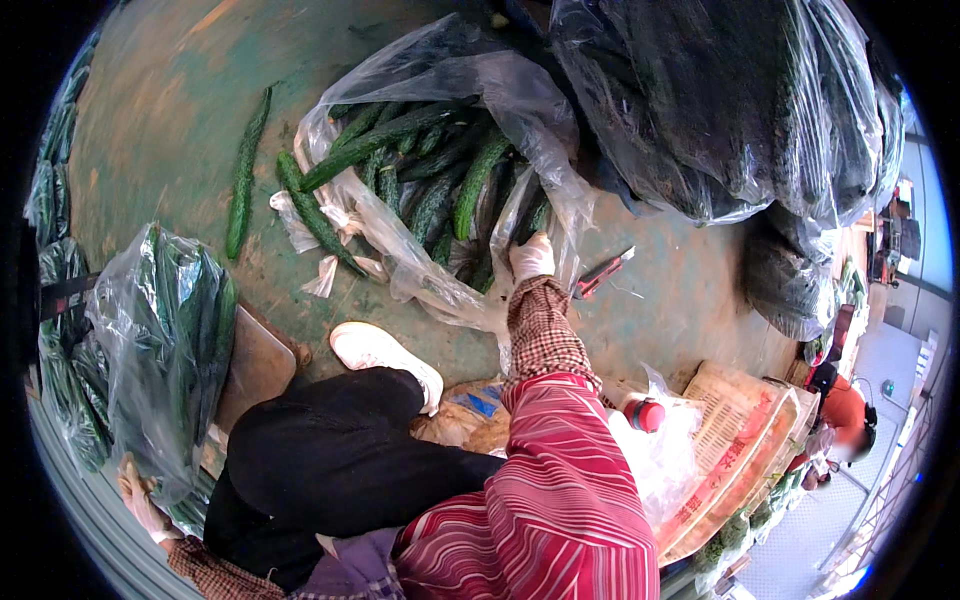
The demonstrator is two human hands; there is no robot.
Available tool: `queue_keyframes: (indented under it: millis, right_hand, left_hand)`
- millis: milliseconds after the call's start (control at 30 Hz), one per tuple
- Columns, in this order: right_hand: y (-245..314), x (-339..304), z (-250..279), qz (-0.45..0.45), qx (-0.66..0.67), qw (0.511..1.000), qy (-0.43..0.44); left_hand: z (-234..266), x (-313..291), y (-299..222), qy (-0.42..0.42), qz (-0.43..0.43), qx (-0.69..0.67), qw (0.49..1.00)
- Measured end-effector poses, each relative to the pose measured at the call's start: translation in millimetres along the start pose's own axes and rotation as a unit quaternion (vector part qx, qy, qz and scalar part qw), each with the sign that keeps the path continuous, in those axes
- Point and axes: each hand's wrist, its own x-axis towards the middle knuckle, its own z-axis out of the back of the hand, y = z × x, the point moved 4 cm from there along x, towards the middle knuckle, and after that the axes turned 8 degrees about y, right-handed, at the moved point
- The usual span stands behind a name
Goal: The person picks up cucumbers from a large pile on the floor, places them into plastic bags on a scale, ties the bags closed once weighed, and sets the finished bags aside.
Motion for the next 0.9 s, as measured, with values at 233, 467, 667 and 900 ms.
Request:
queue_keyframes:
  millis: [233, 467, 667, 900]
  right_hand:
    - [11.5, -144.7, 52.8, 0.041, 0.705, 0.591, 0.39]
    - [78.9, -175.7, 83.2, 0.267, 0.669, 0.504, 0.476]
    - [174.8, -137.9, 107.1, 0.347, 0.379, 0.828, 0.222]
    - [312.2, -80.0, 7.1, 0.566, -0.213, 0.796, 0.036]
  left_hand:
    - [16.3, -2.9, 5.5, -0.019, 0.014, -0.004, 1.0]
    - [8.7, -7.4, -9.2, 0.027, -0.02, -0.046, 0.998]
    - [4.1, -36.9, -30.1, -0.013, 0.0, -0.094, 0.996]
    - [-3.1, -34.7, -30.9, -0.013, 0.026, -0.115, 0.993]
